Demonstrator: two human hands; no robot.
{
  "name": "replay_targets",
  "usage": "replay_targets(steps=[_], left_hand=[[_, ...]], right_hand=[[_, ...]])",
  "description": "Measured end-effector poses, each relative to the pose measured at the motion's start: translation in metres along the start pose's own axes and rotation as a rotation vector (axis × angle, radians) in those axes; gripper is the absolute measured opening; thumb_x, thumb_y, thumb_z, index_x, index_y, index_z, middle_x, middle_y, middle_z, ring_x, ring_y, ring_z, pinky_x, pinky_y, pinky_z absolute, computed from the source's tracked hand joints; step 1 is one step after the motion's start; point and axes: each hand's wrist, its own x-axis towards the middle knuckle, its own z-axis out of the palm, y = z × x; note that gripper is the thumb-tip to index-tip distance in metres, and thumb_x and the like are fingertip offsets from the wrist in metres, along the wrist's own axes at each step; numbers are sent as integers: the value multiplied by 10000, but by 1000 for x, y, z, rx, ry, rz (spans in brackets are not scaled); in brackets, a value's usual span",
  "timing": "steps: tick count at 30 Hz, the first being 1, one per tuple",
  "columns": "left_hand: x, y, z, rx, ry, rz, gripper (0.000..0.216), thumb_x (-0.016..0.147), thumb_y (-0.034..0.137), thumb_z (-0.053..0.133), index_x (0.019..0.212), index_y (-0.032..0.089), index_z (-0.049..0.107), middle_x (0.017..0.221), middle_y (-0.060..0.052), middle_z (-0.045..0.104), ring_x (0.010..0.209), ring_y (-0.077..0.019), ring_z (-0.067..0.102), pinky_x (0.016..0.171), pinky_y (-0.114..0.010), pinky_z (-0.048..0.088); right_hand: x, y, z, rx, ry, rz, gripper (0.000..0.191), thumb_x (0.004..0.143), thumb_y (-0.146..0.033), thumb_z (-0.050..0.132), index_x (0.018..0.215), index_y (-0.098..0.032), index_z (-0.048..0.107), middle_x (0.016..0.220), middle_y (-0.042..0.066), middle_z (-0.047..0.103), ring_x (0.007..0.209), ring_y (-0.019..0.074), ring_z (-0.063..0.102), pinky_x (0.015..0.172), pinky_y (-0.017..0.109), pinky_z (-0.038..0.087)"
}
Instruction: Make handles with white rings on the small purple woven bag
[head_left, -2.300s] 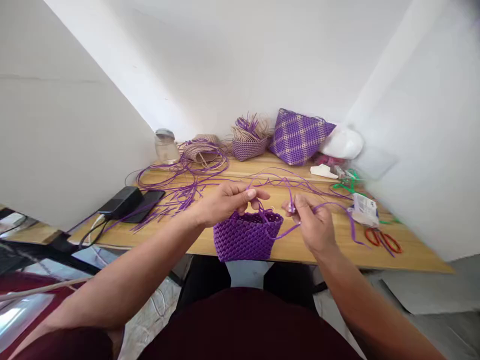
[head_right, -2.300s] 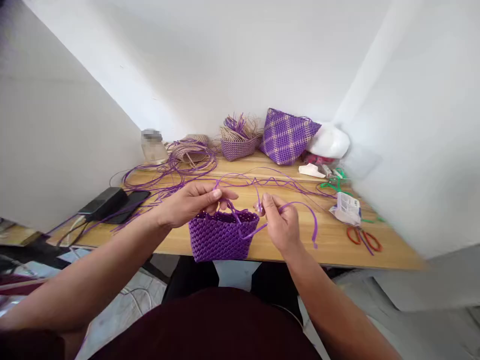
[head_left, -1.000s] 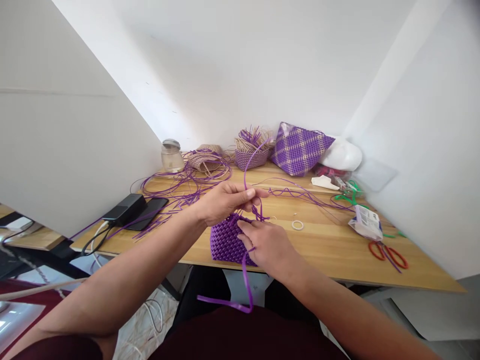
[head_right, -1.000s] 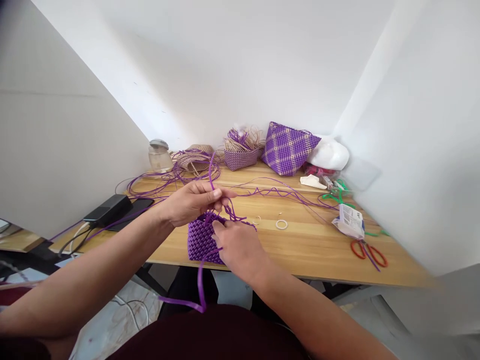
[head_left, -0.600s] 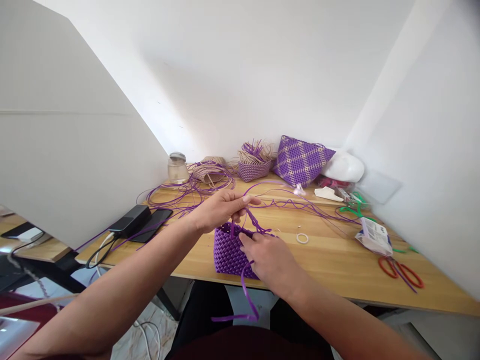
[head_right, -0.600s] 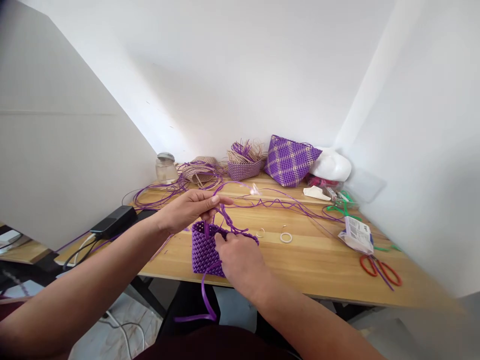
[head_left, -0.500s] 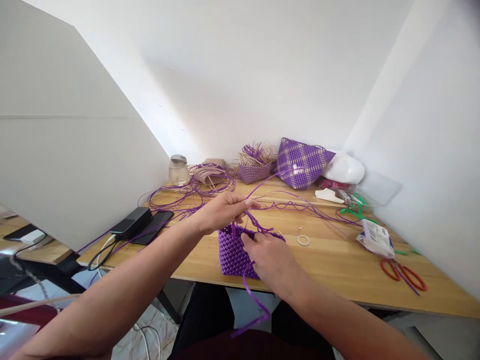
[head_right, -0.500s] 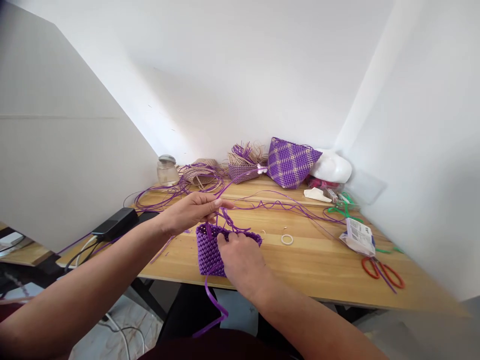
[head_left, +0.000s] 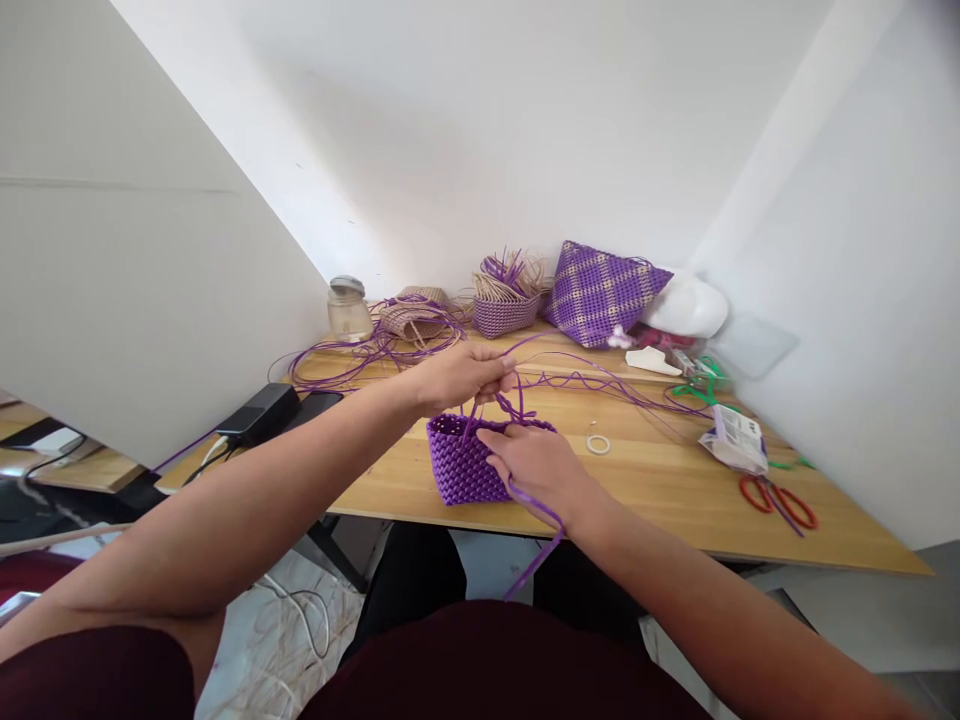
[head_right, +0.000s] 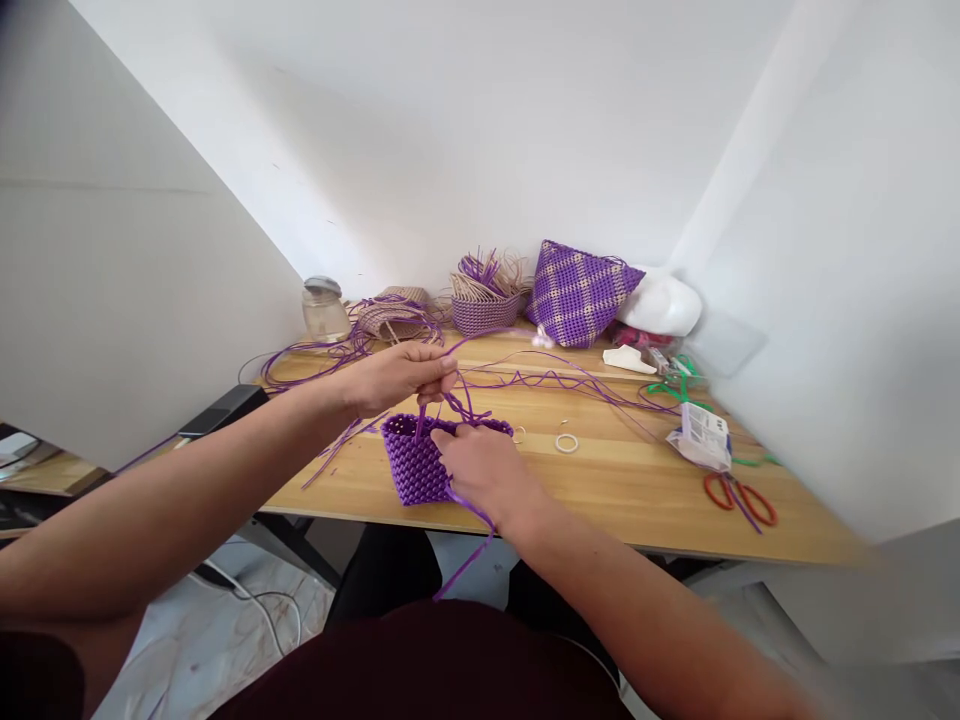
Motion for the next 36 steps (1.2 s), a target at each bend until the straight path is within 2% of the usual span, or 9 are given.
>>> replay_targets(steps=[3,7,10,13,15,19,27,32,36], left_hand=[[0,-7,0,-223,7,21,385,914,462,566,686,152,569,515,57,356,479,-74,365,558,-230,382],[-1,-7,-2,-147,-32,17,405,902,499,580,710,143,608,532,54,366,484,-64,351,530,-214,375],[-2,-4,-1,-78,-56,33,428,891,534,574,714,148,622,550,43,404,503,-70,377,533,-216,393],[-3,-1,0,-33,-46,33,434,879,554,576,717,154,624,562,33,446,513,-79,400,545,-229,420],[-4,1,0,-23,-49,24,437,876,559,575,716,156,629,561,29,457,521,-86,421,547,-233,424],[-3,3,-1,-30,-87,-13,452,874,570,582,745,145,666,546,23,457,540,-97,453,551,-233,422],[7,8,2,-373,-208,-213,400,935,512,504,781,158,611,718,-56,652,436,-42,255,416,-190,269],[5,8,-1,-465,-193,-263,262,843,252,618,605,159,560,518,-1,506,443,-72,376,436,-202,350],[-1,13,2,-408,-139,-273,265,828,234,671,602,127,582,546,-13,522,486,-80,447,445,-202,363]], right_hand=[[3,2,0,39,-16,1,355,980,-270,443,1277,-177,614,1022,113,711,891,240,673,767,339,487],[0,15,-18,210,93,-76,280,969,-345,511,1106,-219,720,1032,52,744,935,198,671,822,302,469],[-6,28,-48,308,258,-59,295,953,-393,557,839,-203,752,802,24,721,748,151,636,682,269,436],[-11,44,-75,522,261,26,393,914,-480,602,677,-181,697,523,-27,543,480,85,476,475,236,324],[-12,54,-87,788,219,106,413,885,-521,626,668,-171,669,473,-47,484,396,63,415,396,219,279],[-7,60,-99,1124,340,107,290,835,-445,711,823,-157,680,645,-6,631,457,60,519,388,178,350],[14,27,-103,866,474,-150,223,936,-310,579,1018,-171,734,775,19,702,656,112,628,586,230,506],[11,12,-88,465,619,-359,248,943,-181,513,1053,-197,734,901,28,732,837,160,637,818,331,523],[-7,1,-57,344,651,-505,377,956,-129,436,1272,-195,630,1005,53,730,990,195,629,950,404,513]])
